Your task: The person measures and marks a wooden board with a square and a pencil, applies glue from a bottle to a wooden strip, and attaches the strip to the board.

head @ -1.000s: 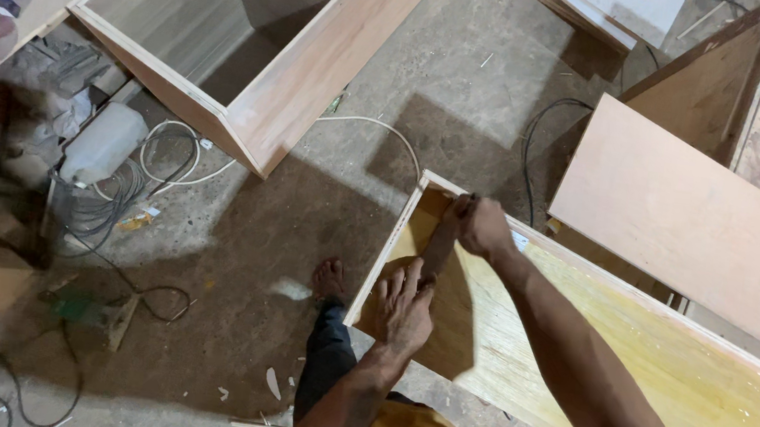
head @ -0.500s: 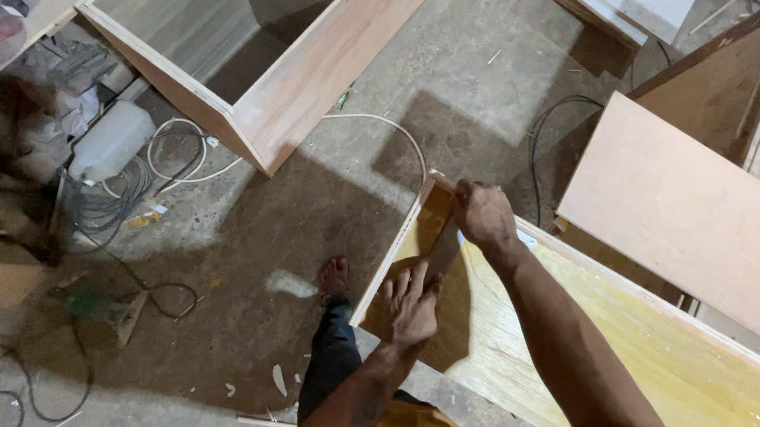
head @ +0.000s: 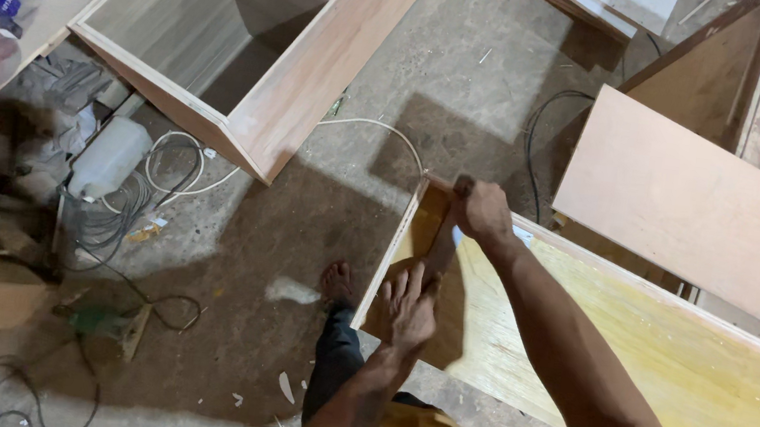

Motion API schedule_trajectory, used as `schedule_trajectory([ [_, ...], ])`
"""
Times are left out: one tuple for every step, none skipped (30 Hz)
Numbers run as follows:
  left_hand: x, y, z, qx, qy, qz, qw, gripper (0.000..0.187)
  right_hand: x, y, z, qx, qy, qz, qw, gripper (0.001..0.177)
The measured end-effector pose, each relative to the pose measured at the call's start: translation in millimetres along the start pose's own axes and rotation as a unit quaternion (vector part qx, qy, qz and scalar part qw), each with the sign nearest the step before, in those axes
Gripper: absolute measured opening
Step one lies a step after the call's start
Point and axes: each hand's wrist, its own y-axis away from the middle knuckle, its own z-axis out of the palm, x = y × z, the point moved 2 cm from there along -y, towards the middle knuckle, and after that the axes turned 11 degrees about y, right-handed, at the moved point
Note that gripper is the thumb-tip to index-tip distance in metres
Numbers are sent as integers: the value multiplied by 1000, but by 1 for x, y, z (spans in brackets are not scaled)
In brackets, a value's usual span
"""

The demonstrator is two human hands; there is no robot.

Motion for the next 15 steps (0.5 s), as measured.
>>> schedule_trajectory([
  [-4, 1, 7, -3, -1, 3, 1000, 31, -7, 8, -8, 1, -2, 4, 1000, 38],
  [-9, 2, 13, -14, 2, 3, 1000, 36, -18, 17, -18, 38, -3, -61, 997, 42],
  [-13, 0, 19, -21, 5, 4, 1000, 41, -29, 23, -30, 78, -2, -127, 989, 48],
  [-11, 0, 17, -21, 5, 8, 1000, 41, -40, 47, -32, 82, -1, -125, 989, 48],
  [-11, 0, 16, -44, 7, -15, 999, 42, -53, 70, -33, 77, 49, -120, 989, 44],
  [-10, 0, 14, -67, 8, -39, 997, 45, -65, 93, -34, 72, 99, -115, 986, 41],
  [-10, 0, 14, -66, 8, -36, 997, 45, -57, 98, -21, 75, 100, -114, 986, 41],
  [-10, 0, 15, -106, -32, -55, 992, 34, -49, 102, -5, 8, 33, -139, 990, 27],
  [-10, 2, 17, -146, -73, -73, 984, 30, -41, 109, 9, -58, -35, -160, 985, 21],
  [1, 4, -3, -145, -73, -68, 984, 30, -42, 124, -5, -55, -34, -158, 985, 21],
  [12, 2, -24, -107, -68, -51, 991, 33, -42, 137, -24, 31, -28, -150, 988, 17],
  [25, 1, -44, -69, -62, -33, 995, 42, -42, 151, -43, 117, -21, -141, 983, 17],
  [19, 0, -32, -70, -63, -23, 995, 42, -34, 172, -43, 125, -22, -133, 983, 17],
  [13, 0, -21, -41, -21, -40, 998, 41, -22, 192, -41, 91, -122, -45, 987, 17],
  [7, 0, -10, -15, 21, -56, 998, 39, -11, 215, -38, 57, -223, 45, 972, 21],
])
